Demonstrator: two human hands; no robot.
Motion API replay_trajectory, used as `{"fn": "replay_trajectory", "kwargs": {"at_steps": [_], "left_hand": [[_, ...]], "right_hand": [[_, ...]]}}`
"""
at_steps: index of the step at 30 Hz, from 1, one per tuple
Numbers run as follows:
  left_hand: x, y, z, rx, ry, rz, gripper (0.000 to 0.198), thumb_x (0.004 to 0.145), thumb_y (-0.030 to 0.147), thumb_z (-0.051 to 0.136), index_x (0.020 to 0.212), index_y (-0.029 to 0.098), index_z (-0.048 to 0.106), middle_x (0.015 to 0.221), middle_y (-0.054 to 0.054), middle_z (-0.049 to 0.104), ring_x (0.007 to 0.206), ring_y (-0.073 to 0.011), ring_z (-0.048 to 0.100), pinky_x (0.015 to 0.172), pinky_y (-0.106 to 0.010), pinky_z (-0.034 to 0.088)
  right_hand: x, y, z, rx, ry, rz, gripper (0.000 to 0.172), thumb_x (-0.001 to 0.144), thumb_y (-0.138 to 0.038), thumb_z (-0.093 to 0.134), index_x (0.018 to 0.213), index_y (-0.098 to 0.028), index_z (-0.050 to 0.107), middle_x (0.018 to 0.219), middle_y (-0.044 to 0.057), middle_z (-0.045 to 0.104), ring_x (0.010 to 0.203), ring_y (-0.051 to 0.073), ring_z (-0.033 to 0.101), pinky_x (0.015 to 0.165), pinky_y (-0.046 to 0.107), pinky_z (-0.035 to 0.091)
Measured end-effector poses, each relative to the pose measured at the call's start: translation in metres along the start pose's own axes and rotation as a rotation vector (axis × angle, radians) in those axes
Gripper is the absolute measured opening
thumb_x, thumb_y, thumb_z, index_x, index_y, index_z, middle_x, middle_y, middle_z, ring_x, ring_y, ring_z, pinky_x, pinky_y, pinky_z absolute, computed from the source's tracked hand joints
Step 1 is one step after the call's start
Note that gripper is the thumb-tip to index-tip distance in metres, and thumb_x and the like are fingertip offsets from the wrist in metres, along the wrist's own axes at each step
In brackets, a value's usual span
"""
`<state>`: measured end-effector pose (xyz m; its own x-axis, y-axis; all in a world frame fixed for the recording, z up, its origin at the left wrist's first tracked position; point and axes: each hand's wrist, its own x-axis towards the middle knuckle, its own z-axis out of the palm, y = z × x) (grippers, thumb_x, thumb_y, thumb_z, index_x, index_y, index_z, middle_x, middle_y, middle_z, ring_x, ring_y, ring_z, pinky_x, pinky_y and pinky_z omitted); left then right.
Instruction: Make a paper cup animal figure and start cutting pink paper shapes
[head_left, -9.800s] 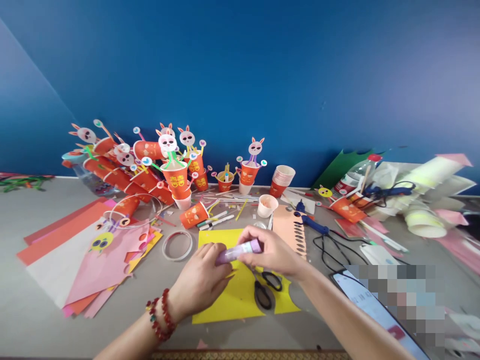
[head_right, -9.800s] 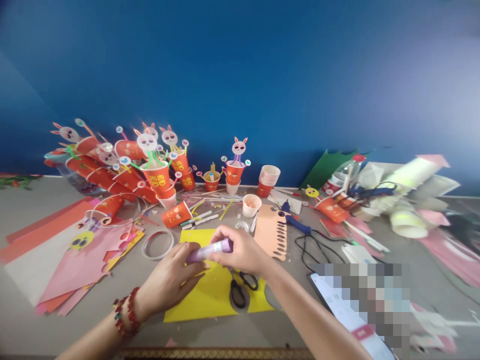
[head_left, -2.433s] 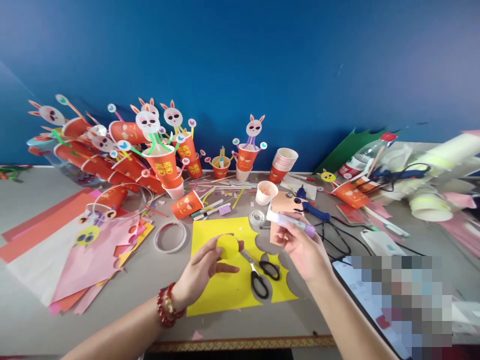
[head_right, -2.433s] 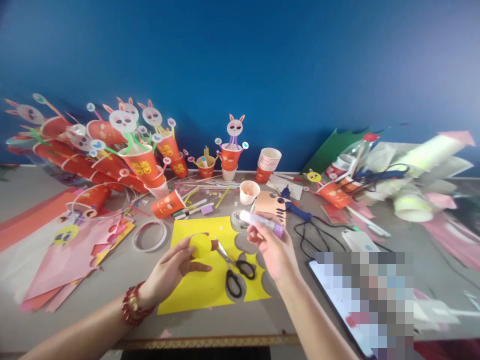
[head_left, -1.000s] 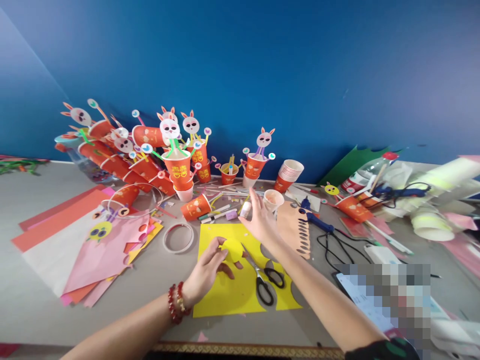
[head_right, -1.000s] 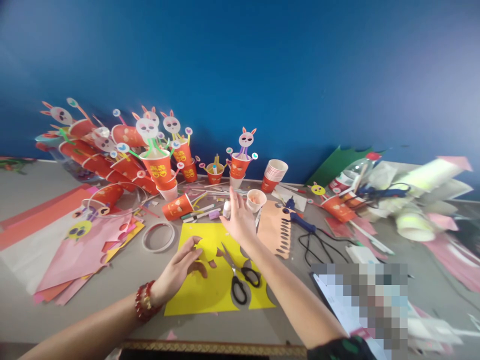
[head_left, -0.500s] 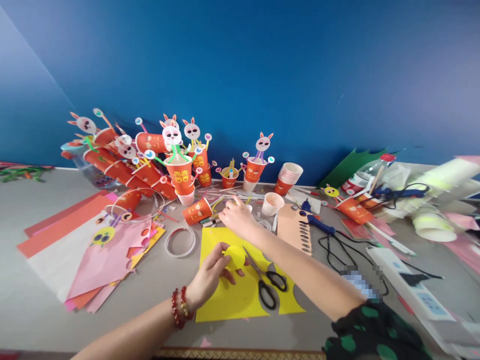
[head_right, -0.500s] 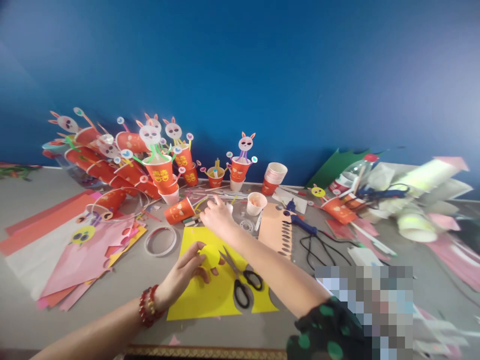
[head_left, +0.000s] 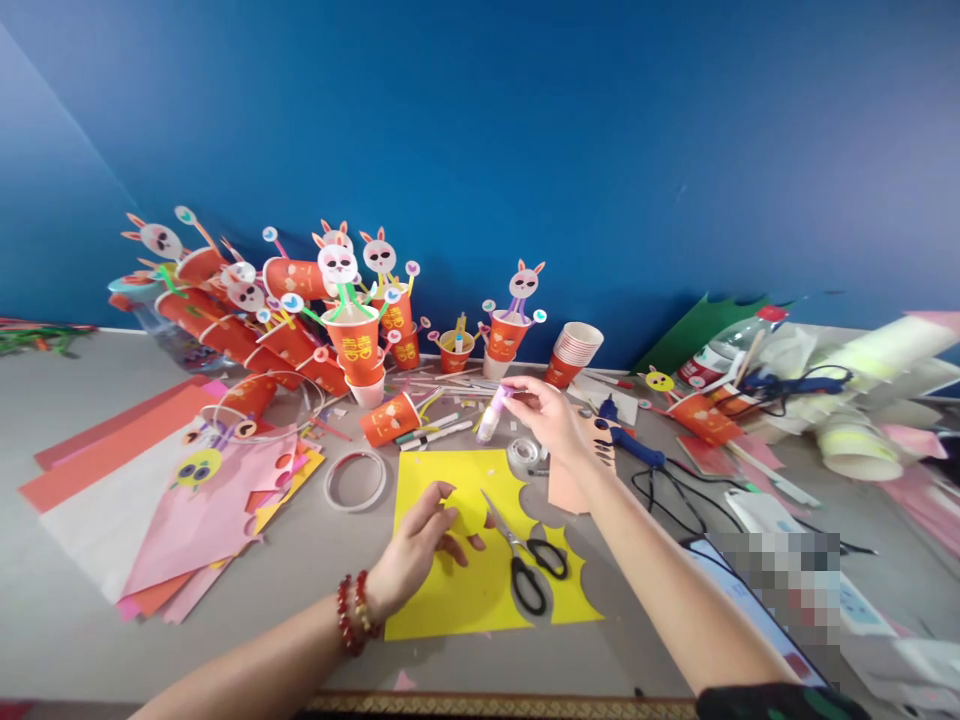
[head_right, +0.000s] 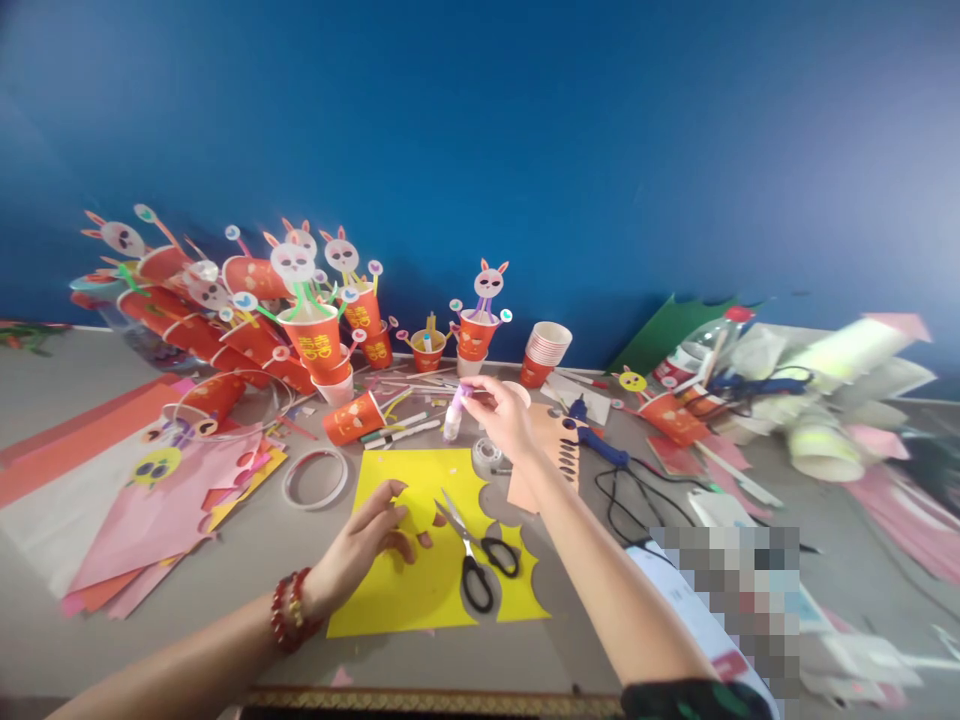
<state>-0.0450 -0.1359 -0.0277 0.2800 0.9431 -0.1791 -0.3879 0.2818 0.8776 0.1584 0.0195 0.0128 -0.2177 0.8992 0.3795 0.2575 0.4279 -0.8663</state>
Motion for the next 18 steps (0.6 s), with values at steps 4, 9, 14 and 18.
{"fn": "replay_trajectory", "kwargs": {"at_steps": [4, 9, 14, 18], "left_hand": [[0.000, 0.001, 0.000, -0.015, 0.017, -0.004, 0.034, 0.086, 0.045, 0.062, 0.102, 0.021, 0.042, 0.098, -0.011, 0.073, 0.085, -0.0220, 0.071, 0.062, -0.028, 0.052], [0.000, 0.002, 0.000, -0.004, 0.042, -0.011, 0.038, 0.085, 0.046, 0.063, 0.103, 0.021, 0.042, 0.100, -0.011, 0.073, 0.085, -0.0227, 0.071, 0.062, -0.028, 0.052], [0.000, 0.001, 0.000, -0.010, 0.033, -0.012, 0.036, 0.086, 0.045, 0.062, 0.104, 0.021, 0.041, 0.100, -0.011, 0.073, 0.084, -0.0219, 0.071, 0.062, -0.028, 0.052], [0.000, 0.001, -0.001, -0.013, 0.024, -0.011, 0.036, 0.087, 0.045, 0.061, 0.104, 0.021, 0.041, 0.099, -0.010, 0.073, 0.085, -0.0220, 0.071, 0.062, -0.028, 0.052]], "right_hand": [[-0.002, -0.004, 0.005, -0.043, -0.029, -0.058, 0.023, 0.086, -0.031, 0.065, 0.106, -0.021, 0.067, 0.099, 0.006, 0.072, 0.085, 0.020, 0.070, 0.079, 0.034, 0.058], [-0.005, -0.008, 0.004, -0.210, -0.073, -0.154, 0.022, 0.091, -0.029, 0.060, 0.111, -0.022, 0.065, 0.102, 0.006, 0.071, 0.090, 0.022, 0.068, 0.083, 0.037, 0.056], [-0.009, -0.011, 0.003, -0.330, -0.080, -0.234, 0.020, 0.091, -0.027, 0.060, 0.110, -0.023, 0.064, 0.104, 0.006, 0.070, 0.090, 0.022, 0.066, 0.084, 0.036, 0.054], [-0.010, -0.012, 0.005, -0.385, -0.071, -0.267, 0.021, 0.092, -0.026, 0.058, 0.113, -0.023, 0.062, 0.106, 0.006, 0.069, 0.092, 0.022, 0.065, 0.085, 0.036, 0.052]]}}
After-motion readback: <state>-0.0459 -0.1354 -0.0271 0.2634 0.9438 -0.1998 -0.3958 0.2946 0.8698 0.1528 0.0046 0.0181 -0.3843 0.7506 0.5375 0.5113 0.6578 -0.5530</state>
